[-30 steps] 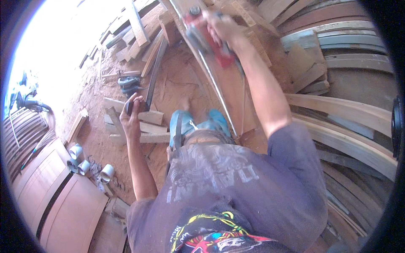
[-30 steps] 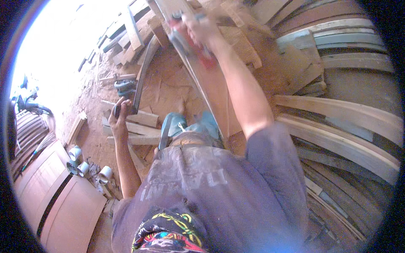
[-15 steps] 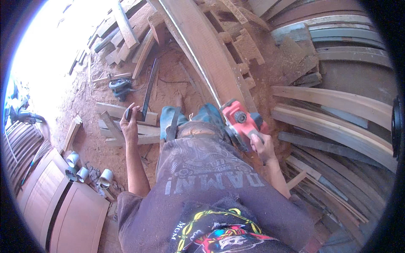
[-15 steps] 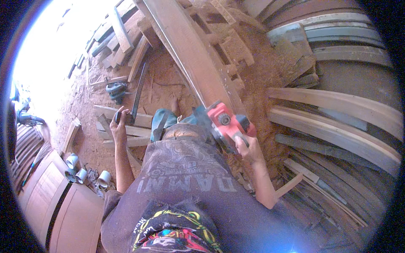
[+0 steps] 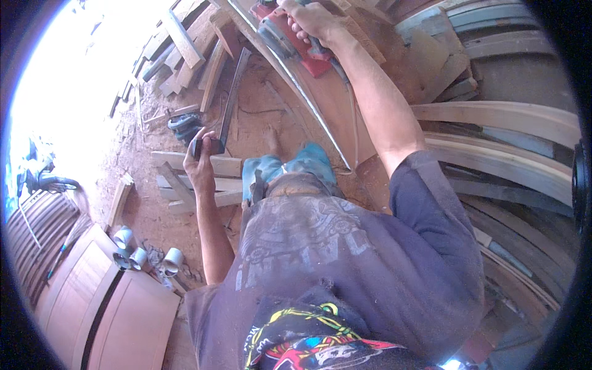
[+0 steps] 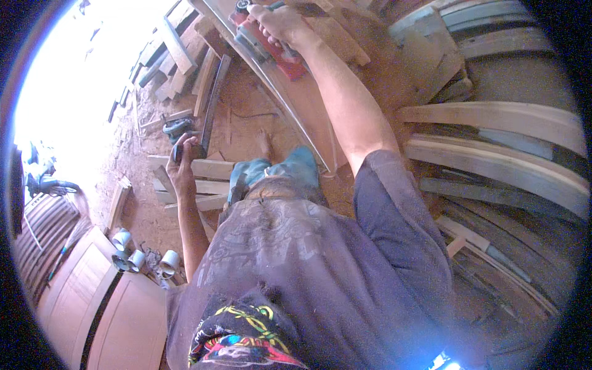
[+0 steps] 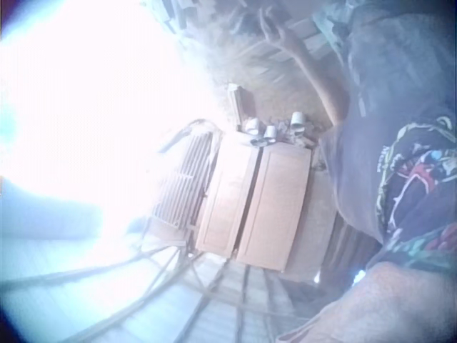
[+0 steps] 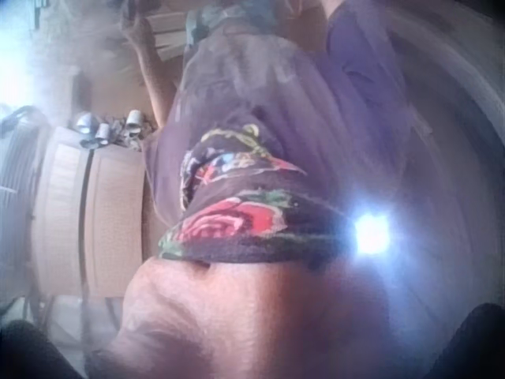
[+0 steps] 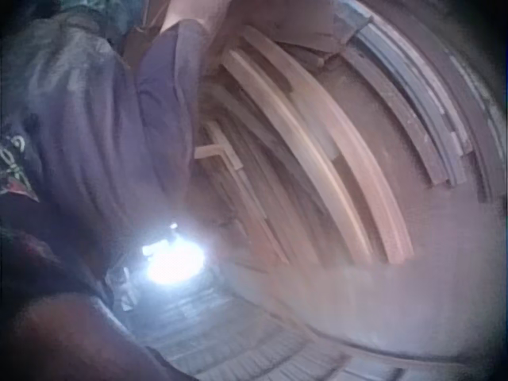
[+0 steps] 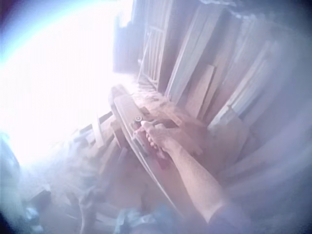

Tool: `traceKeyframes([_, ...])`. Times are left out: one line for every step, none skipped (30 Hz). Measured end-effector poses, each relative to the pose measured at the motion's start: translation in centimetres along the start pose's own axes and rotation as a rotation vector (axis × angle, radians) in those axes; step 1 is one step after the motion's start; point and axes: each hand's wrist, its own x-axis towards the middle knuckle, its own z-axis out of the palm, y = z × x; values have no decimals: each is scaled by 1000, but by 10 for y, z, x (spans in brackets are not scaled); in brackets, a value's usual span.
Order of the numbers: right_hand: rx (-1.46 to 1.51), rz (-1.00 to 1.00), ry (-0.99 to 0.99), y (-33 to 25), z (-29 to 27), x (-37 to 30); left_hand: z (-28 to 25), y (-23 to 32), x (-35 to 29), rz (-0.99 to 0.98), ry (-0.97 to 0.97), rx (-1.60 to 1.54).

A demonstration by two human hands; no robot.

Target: The person sands a long wooden plank using a handheld electric sander. They repeatedly move the sander along the plank's length, flip the plank to sand the other side, and continue sanding until the clip ends.

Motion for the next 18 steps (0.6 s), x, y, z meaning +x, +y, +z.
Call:
traceKeyframes([21, -6, 19, 0, -1, -3, -3, -1, -6, -23, 12, -22])
traceKeyframes([41, -11, 43, 1, -5, -8, -5, -1, -8, -1, 7, -29])
traceKeyframes([76, 18, 14, 14, -6, -30, -10, -3, -17, 6, 12, -35])
traceKeyframes([60, 38, -1, 22, -4, -62, -18, -4, -28, 11, 31, -40])
traceKeyframes([37, 59, -4, 29, -9, -100, -23, -5, -34, 29, 24, 28])
traceKeyframes([-36, 71, -1, 42, -25, -137, -14, -5, -38, 13, -5, -6])
traceKeyframes([-89, 51, -12, 64, -33, -172, -14, 0, -41, 16, -7, -10])
traceKeyframes([-150, 36, -12, 85, -43, -208, -10, 6, -45, 17, -22, -15])
traceKeyframes([-159, 98, 17, 98, -51, -247, -3, 13, -50, 33, -55, 30])
traceKeyframes([-168, 158, 41, 111, -59, -285, 6, 19, -57, 42, -106, 20])
traceKeyframes([-100, 294, 72, 120, -63, -318, 16, 25, -66, 53, -153, 17])
traceKeyframes([-74, 334, 79, 131, -69, -348, 26, 30, -74, 65, -199, 18])
traceKeyframes([-54, 366, 108, 136, -72, -371, 40, 32, -77, 113, -256, 114])
traceKeyframes([-32, 399, 140, 141, -74, -396, 57, 33, -85, 118, -345, 96])
traceKeyframes([2, 424, 183, 141, -74, -414, 77, 40, -96, 122, -431, 89])
traceKeyframes([26, 454, 231, 139, -73, -431, 98, 39, -104, 113, -490, 126])
traceKeyframes([64, 443, 267, 136, -73, -444, 117, 38, -112, 105, -550, 166])
traceKeyframes([101, 433, 286, 139, -71, -448, 131, 35, -116, 144, -580, 184])
